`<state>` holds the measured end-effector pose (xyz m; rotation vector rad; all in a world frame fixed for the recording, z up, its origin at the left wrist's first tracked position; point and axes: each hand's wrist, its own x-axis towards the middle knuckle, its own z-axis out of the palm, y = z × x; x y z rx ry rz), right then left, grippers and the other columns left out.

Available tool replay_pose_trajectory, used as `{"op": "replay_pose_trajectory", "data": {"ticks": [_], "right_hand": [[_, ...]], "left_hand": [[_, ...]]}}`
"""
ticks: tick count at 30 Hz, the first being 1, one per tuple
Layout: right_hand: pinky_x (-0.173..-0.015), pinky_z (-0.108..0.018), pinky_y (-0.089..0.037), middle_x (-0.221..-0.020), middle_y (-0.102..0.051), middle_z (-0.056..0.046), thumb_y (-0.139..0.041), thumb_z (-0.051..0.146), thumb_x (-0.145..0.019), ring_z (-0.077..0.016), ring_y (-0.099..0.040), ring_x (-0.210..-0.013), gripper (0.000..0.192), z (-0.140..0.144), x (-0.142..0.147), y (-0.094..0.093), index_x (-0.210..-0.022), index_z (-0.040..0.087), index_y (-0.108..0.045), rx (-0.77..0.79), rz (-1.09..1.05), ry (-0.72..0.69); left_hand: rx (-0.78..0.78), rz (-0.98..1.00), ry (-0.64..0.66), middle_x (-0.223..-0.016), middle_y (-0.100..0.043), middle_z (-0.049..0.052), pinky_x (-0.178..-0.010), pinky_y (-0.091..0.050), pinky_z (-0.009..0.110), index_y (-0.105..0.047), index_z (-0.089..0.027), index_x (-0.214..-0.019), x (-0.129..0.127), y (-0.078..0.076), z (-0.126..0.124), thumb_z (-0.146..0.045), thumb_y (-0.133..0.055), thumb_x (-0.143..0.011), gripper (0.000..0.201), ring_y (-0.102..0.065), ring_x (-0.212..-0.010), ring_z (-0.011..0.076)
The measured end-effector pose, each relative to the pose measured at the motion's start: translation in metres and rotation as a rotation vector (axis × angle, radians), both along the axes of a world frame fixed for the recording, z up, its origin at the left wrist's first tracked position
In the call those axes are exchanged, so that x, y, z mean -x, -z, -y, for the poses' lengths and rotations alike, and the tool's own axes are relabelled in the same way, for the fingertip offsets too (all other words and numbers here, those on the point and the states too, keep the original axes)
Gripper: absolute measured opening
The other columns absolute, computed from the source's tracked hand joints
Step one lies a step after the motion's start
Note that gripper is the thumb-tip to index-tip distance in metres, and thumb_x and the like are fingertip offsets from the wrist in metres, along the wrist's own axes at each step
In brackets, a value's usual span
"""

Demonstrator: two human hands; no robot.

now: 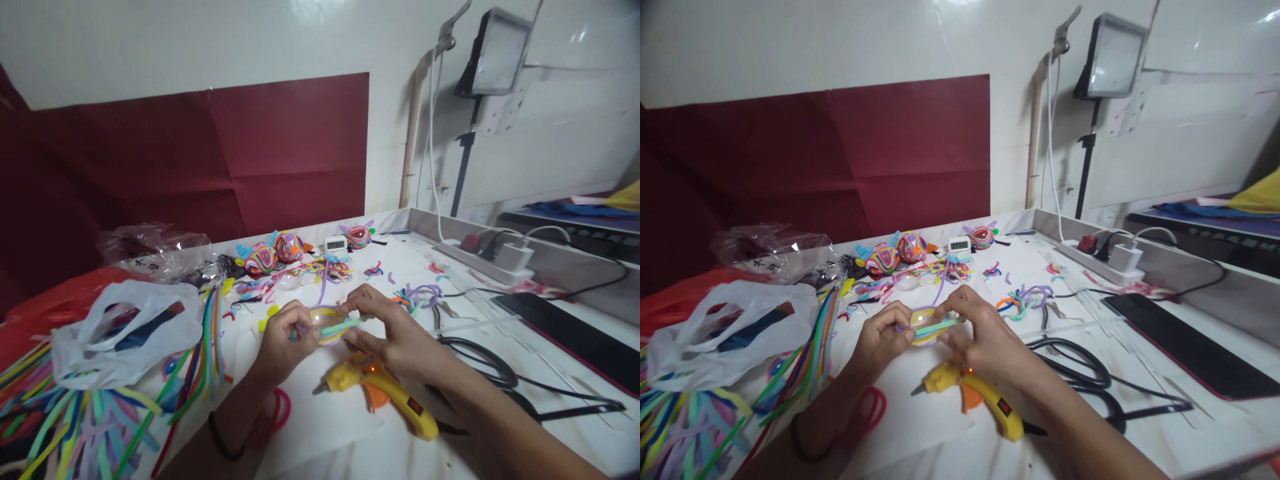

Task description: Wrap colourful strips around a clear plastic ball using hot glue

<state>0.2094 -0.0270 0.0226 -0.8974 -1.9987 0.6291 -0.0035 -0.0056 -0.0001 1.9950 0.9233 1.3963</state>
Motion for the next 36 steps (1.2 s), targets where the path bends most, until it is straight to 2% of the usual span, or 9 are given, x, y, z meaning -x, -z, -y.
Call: {"op": "replay_pose_trajectory", "data": {"ticks": [3, 7, 10, 13, 22, 30, 36], "right_hand": [[-0.086, -0.040, -0.041, -0.102, -0.057, -0.007, -0.064, 0.022, -0.082, -0.0230, -0.054, -0.098, 0.016, 0.001, 0.001, -0.001, -0.098, 0.021, -0.063, -0.084, 0.056, 0.048], [-0.089, -0.045, -0.036, -0.112, -0.060, -0.010, -0.062, 0.025, -0.086, -0.0275, -0.050, -0.107, 0.014, 0.006, 0.004, -0.002, -0.099, 0.023, -0.067, -0.325, 0.188, 0.131], [-0.093, -0.047, -0.031, -0.111, -0.062, -0.008, -0.058, 0.023, -0.089, -0.0268, -0.049, -0.109, 0.014, 0.009, 0.008, -0.003, -0.100, 0.023, -0.068, -0.453, 0.226, 0.154], [-0.097, -0.048, -0.028, -0.105, -0.065, -0.006, -0.056, 0.021, -0.091, -0.0248, -0.050, -0.107, 0.014, 0.011, 0.012, -0.002, -0.096, 0.023, -0.069, -0.514, 0.224, 0.156], [-0.092, -0.045, -0.030, -0.088, -0.062, -0.005, -0.056, 0.013, -0.088, -0.0219, -0.050, -0.092, 0.009, 0.006, 0.014, 0.006, -0.086, 0.017, -0.064, -0.468, 0.211, 0.118], [-0.086, -0.042, -0.032, -0.086, -0.061, -0.004, -0.054, 0.014, -0.091, -0.0216, -0.050, -0.091, 0.007, 0.003, 0.013, 0.008, -0.087, 0.018, -0.058, -0.378, 0.208, 0.080], [-0.087, -0.041, -0.032, -0.085, -0.060, -0.003, -0.057, 0.015, -0.092, -0.0210, -0.051, -0.091, 0.005, -0.001, 0.011, 0.010, -0.088, 0.019, -0.059, -0.394, 0.163, 0.056]], "left_hand": [[-0.005, -0.004, -0.013, -0.069, -0.052, 0.001, -0.064, -0.041, 0.029, -0.053, -0.019, -0.062, 0.000, 0.001, 0.000, -0.022, -0.064, -0.069, 0.013, -0.051, -0.069, 0.0166], [-0.048, -0.040, -0.046, -0.068, -0.052, 0.000, -0.064, -0.041, 0.029, -0.053, -0.019, -0.062, -0.001, 0.000, 0.002, -0.019, -0.064, -0.069, 0.013, -0.052, -0.068, 0.0164], [-0.116, -0.105, -0.045, -0.068, -0.053, 0.000, -0.062, -0.041, 0.028, -0.053, -0.019, -0.063, -0.004, -0.001, 0.005, -0.017, -0.063, -0.068, 0.011, -0.053, -0.067, 0.0160], [-0.179, -0.164, -0.045, -0.070, -0.054, 0.001, -0.062, -0.042, 0.028, -0.054, -0.019, -0.064, -0.006, -0.001, 0.006, -0.015, -0.063, -0.069, 0.011, -0.054, -0.067, 0.0158], [-0.194, -0.197, -0.057, -0.070, -0.056, 0.001, -0.061, -0.042, 0.026, -0.056, -0.018, -0.064, -0.007, -0.001, 0.007, -0.014, -0.063, -0.071, 0.011, -0.054, -0.067, 0.0147], [-0.121, -0.179, -0.020, -0.072, -0.057, 0.001, -0.060, -0.041, 0.024, -0.061, -0.017, -0.068, -0.006, -0.005, 0.009, -0.017, -0.059, -0.078, 0.010, -0.054, -0.068, 0.0136], [-0.093, -0.168, -0.014, -0.074, -0.058, 0.002, -0.059, -0.042, 0.023, -0.064, -0.017, -0.070, -0.007, -0.007, 0.009, -0.018, -0.059, -0.079, 0.011, -0.055, -0.069, 0.0135]]}}
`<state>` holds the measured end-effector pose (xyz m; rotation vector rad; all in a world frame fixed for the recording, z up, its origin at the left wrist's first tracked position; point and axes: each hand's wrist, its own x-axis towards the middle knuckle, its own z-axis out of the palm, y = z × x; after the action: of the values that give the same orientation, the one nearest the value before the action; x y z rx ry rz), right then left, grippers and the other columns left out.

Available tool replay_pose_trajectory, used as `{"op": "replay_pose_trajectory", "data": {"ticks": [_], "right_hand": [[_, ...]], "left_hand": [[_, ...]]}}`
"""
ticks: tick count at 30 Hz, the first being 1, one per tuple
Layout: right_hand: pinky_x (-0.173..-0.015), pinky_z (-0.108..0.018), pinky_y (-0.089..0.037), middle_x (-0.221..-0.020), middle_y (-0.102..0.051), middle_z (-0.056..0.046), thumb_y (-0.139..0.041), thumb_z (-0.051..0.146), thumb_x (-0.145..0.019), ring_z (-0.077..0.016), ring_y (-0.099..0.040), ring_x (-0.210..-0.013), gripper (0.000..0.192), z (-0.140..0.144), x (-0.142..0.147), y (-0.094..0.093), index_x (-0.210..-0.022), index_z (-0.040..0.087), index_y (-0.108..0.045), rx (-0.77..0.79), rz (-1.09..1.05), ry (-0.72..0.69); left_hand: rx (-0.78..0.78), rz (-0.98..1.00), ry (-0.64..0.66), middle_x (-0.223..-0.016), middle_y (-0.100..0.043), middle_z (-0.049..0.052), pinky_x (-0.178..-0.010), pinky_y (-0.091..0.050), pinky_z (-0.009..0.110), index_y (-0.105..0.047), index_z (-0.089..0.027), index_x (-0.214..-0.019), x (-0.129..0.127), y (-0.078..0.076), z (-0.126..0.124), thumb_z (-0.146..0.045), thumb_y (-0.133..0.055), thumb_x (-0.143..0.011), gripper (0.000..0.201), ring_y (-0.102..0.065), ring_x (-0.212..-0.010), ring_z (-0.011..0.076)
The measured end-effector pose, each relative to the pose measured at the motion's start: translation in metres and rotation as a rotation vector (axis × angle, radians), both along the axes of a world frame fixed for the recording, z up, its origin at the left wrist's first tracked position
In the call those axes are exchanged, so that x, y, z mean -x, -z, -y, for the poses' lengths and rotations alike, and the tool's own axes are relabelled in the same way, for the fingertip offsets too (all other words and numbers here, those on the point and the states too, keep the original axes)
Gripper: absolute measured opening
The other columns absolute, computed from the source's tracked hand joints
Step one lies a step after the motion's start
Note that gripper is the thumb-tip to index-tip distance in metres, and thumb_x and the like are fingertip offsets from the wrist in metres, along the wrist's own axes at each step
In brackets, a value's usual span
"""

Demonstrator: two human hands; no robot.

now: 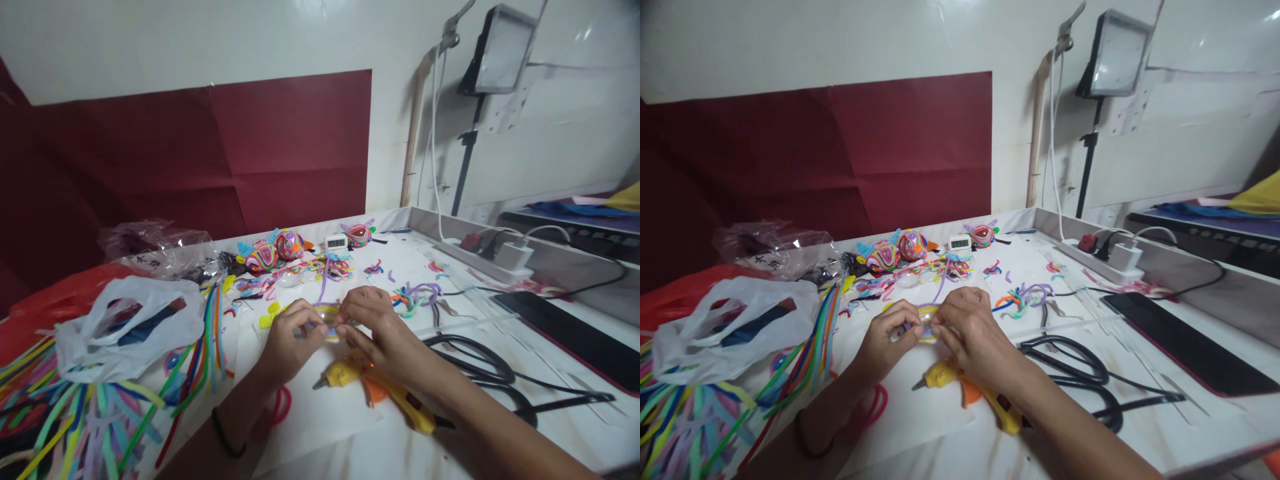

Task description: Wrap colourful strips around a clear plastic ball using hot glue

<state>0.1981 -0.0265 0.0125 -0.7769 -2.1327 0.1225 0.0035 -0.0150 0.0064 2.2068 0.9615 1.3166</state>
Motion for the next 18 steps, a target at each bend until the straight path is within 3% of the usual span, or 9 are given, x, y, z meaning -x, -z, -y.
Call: {"op": "replay_pose_trajectory", "data": {"ticks": [6, 13, 16, 18], "right_hand": [[-0.084, -0.040, -0.033, -0.084, -0.061, -0.003, -0.060, 0.017, -0.091, -0.0212, -0.052, -0.089, 0.004, -0.003, -0.001, 0.002, -0.088, 0.019, -0.060, 0.014, -0.025, -0.014], [-0.083, -0.040, -0.035, -0.083, -0.062, -0.003, -0.055, 0.024, -0.095, -0.0215, -0.053, -0.088, 0.009, -0.004, -0.002, 0.001, -0.087, 0.021, -0.059, 0.080, -0.085, -0.042], [-0.083, -0.041, -0.035, -0.084, -0.063, -0.004, -0.052, 0.030, -0.096, -0.0223, -0.053, -0.089, 0.016, -0.004, -0.002, -0.001, -0.085, 0.022, -0.059, 0.111, -0.114, -0.057], [-0.083, -0.041, -0.036, -0.085, -0.063, -0.004, -0.050, 0.035, -0.097, -0.0225, -0.053, -0.089, 0.020, -0.004, -0.001, -0.001, -0.084, 0.022, -0.059, 0.128, -0.151, -0.074]], "left_hand": [[0.014, 0.009, -0.007, -0.084, -0.062, 0.004, -0.065, -0.046, 0.025, -0.069, -0.017, -0.087, 0.002, 0.000, 0.000, -0.017, -0.057, -0.081, 0.013, -0.059, -0.077, 0.0155], [0.007, 0.093, -0.078, -0.119, -0.057, 0.011, -0.075, -0.050, 0.029, -0.065, -0.021, -0.112, 0.005, 0.001, -0.003, -0.025, -0.063, -0.081, 0.032, -0.055, -0.112, 0.0248], [0.127, 0.241, -0.070, -0.132, -0.052, 0.012, -0.088, -0.049, 0.035, -0.059, -0.022, -0.123, 0.004, 0.007, -0.006, -0.032, -0.069, -0.077, 0.048, -0.048, -0.124, 0.0288], [0.309, 0.408, -0.010, -0.136, -0.051, 0.013, -0.096, -0.045, 0.039, -0.053, -0.022, -0.129, 0.002, 0.010, -0.006, -0.038, -0.073, -0.074, 0.060, -0.045, -0.129, 0.0307]]}}
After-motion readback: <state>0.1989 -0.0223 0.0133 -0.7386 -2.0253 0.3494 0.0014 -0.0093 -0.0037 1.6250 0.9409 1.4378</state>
